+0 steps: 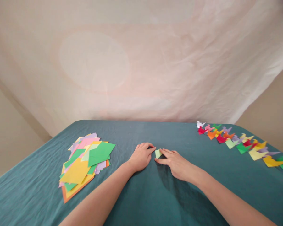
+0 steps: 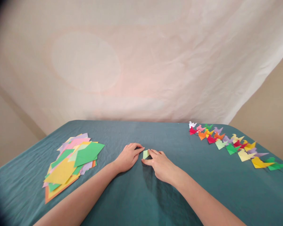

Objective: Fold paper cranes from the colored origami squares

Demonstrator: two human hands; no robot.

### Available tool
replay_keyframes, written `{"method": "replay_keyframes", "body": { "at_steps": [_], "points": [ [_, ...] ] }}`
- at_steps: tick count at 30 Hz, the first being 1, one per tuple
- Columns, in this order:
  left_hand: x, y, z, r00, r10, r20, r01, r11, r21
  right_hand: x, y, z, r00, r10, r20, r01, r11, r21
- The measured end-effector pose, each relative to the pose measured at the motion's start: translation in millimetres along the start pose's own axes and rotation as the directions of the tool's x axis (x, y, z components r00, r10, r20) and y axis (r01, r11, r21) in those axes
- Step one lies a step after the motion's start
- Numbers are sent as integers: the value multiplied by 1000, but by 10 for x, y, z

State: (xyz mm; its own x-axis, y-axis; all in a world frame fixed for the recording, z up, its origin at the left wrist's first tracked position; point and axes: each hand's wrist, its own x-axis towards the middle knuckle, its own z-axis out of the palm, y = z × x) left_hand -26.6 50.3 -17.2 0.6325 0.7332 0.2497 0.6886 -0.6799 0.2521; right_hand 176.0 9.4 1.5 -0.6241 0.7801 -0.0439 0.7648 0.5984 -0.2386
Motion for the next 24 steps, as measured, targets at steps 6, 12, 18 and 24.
{"method": "replay_keyframes", "body": {
  "at_steps": [6,12,18,24],
  "points": [
    [-6,-8,2,999,4,-38,-5,999,-43,7,7,13,1000,20,-13,-20,1000,-3],
    [-17,24,-49,999,45,-14,-46,998,-42,10,-5,5,998,2,-64,1,999,53],
    [-22,35,-70,998,58,-5,-59,998,-32,116,164,137,955,123,-271,-41,956,291],
    [-23,45,-76,998,58,-8,-58,998,-17,188,209,212,827,300,-476,-44,878,477]
  ]
}}
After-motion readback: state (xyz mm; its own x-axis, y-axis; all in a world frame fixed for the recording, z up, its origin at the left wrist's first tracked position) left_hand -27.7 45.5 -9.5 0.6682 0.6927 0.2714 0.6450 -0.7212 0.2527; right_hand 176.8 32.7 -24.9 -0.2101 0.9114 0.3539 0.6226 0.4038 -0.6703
